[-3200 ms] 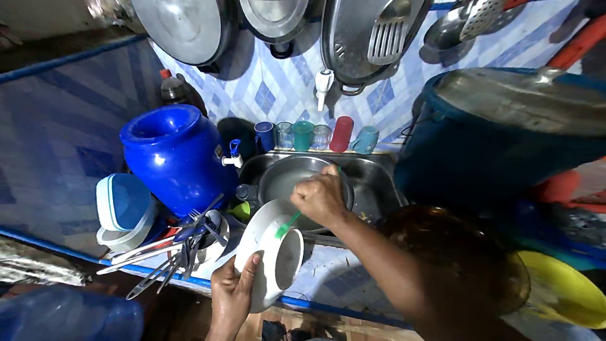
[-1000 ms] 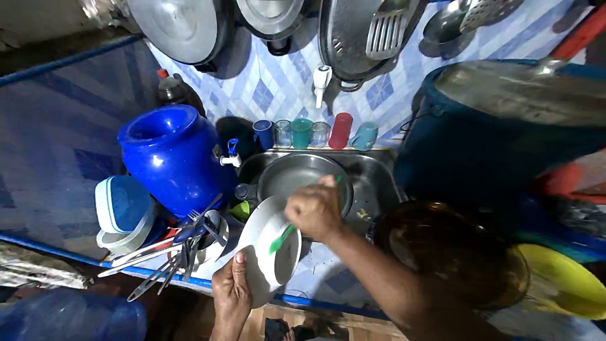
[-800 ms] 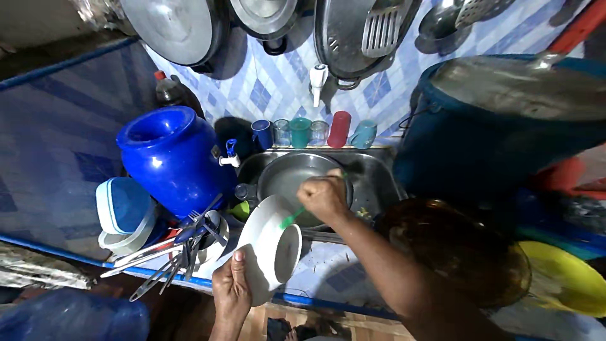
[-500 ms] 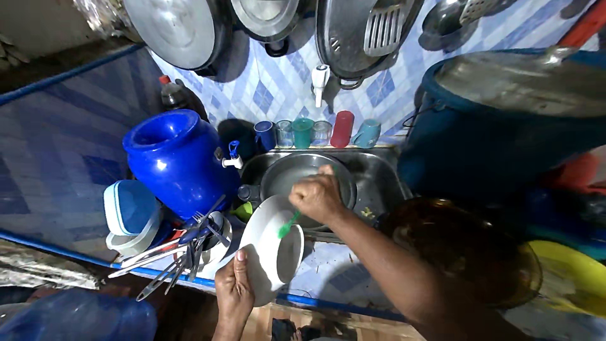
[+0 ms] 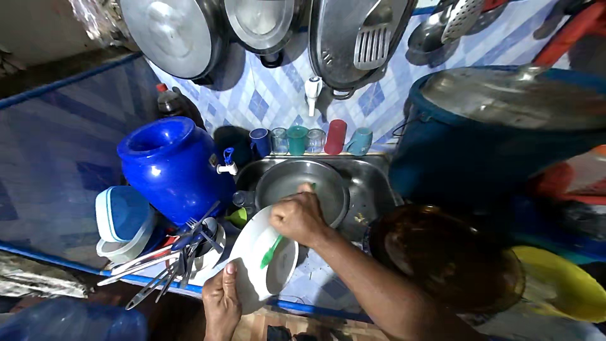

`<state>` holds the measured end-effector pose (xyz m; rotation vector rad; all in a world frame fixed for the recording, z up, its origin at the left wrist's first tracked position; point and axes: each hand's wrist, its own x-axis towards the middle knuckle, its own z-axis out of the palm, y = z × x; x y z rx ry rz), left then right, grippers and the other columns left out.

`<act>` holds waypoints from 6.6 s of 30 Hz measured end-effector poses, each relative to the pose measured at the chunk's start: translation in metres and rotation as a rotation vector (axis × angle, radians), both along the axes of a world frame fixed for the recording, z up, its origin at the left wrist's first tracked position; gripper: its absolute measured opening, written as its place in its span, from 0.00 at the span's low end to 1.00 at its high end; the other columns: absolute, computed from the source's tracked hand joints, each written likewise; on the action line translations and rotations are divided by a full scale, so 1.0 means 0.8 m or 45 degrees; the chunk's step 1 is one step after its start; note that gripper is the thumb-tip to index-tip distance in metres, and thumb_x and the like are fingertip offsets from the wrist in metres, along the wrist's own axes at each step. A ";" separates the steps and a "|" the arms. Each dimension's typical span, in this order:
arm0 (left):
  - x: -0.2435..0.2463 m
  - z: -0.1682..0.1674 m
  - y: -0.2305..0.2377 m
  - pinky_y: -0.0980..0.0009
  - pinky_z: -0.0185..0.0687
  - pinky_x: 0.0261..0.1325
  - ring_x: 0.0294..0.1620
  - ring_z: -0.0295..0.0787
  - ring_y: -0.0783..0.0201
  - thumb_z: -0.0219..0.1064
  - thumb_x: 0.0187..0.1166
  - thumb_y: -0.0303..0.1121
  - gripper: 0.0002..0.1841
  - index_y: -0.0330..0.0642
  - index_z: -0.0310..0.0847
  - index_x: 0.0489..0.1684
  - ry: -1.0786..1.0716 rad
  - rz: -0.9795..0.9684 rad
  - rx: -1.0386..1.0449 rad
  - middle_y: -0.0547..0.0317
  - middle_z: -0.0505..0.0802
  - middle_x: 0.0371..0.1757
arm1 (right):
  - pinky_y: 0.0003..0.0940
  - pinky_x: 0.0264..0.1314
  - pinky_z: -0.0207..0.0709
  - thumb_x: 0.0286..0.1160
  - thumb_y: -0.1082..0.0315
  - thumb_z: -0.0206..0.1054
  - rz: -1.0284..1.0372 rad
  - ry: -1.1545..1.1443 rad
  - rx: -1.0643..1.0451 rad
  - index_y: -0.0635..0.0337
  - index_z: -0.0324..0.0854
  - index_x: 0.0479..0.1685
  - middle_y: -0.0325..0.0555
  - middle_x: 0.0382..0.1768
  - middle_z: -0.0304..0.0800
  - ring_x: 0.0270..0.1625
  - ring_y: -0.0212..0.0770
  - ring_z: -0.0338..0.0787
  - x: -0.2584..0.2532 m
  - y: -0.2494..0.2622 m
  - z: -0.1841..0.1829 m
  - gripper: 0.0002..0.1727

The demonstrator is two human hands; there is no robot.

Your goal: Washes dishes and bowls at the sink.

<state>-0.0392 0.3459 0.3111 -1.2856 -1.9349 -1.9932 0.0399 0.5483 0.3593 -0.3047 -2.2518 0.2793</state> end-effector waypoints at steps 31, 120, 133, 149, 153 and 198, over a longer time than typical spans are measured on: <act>0.005 0.005 -0.001 0.89 0.77 0.26 0.20 0.79 0.91 0.46 0.88 0.28 0.24 0.46 0.78 0.15 -0.059 0.118 -0.065 0.84 0.81 0.15 | 0.51 0.36 0.72 0.63 0.70 0.67 -0.289 0.426 0.071 0.59 0.76 0.06 0.48 0.13 0.84 0.18 0.48 0.84 -0.021 0.022 -0.016 0.17; -0.012 0.022 0.011 0.79 0.93 0.43 0.35 0.94 0.79 0.85 0.57 0.30 0.13 0.43 0.91 0.38 -0.151 -0.379 -0.146 0.73 0.97 0.33 | 0.46 0.47 0.81 0.76 0.68 0.66 -0.087 0.322 0.234 0.55 0.90 0.35 0.39 0.12 0.81 0.16 0.40 0.82 -0.016 -0.027 -0.005 0.07; -0.029 -0.001 -0.001 0.77 0.93 0.43 0.35 0.95 0.78 0.85 0.55 0.30 0.14 0.46 0.91 0.39 -0.257 -0.345 -0.057 0.74 0.98 0.34 | 0.55 0.46 0.82 0.75 0.68 0.68 -0.456 0.225 -0.010 0.61 0.92 0.35 0.50 0.17 0.89 0.20 0.52 0.89 -0.002 0.026 -0.037 0.08; -0.016 -0.022 -0.007 0.75 0.94 0.45 0.36 0.95 0.76 0.88 0.48 0.29 0.17 0.48 0.92 0.37 -0.435 -0.284 0.045 0.71 0.98 0.34 | 0.63 0.42 0.80 0.82 0.38 0.60 -0.210 -0.204 -0.605 0.67 0.87 0.20 0.59 0.24 0.89 0.35 0.60 0.92 -0.019 -0.013 -0.001 0.37; -0.015 0.017 0.006 0.78 0.93 0.46 0.36 0.94 0.78 0.84 0.52 0.25 0.16 0.38 0.90 0.38 -0.273 -0.253 -0.138 0.70 0.97 0.34 | 0.42 0.28 0.77 0.64 0.42 0.77 0.210 0.228 0.076 0.58 0.84 0.17 0.46 0.24 0.84 0.23 0.43 0.84 -0.044 -0.037 0.013 0.27; -0.005 0.000 -0.014 0.76 0.94 0.42 0.34 0.95 0.77 0.87 0.52 0.32 0.14 0.47 0.91 0.35 -0.254 -0.177 -0.055 0.72 0.97 0.32 | 0.60 0.43 0.78 0.75 0.56 0.73 -0.226 0.019 -0.721 0.71 0.83 0.23 0.59 0.25 0.87 0.32 0.56 0.88 0.022 0.051 -0.064 0.24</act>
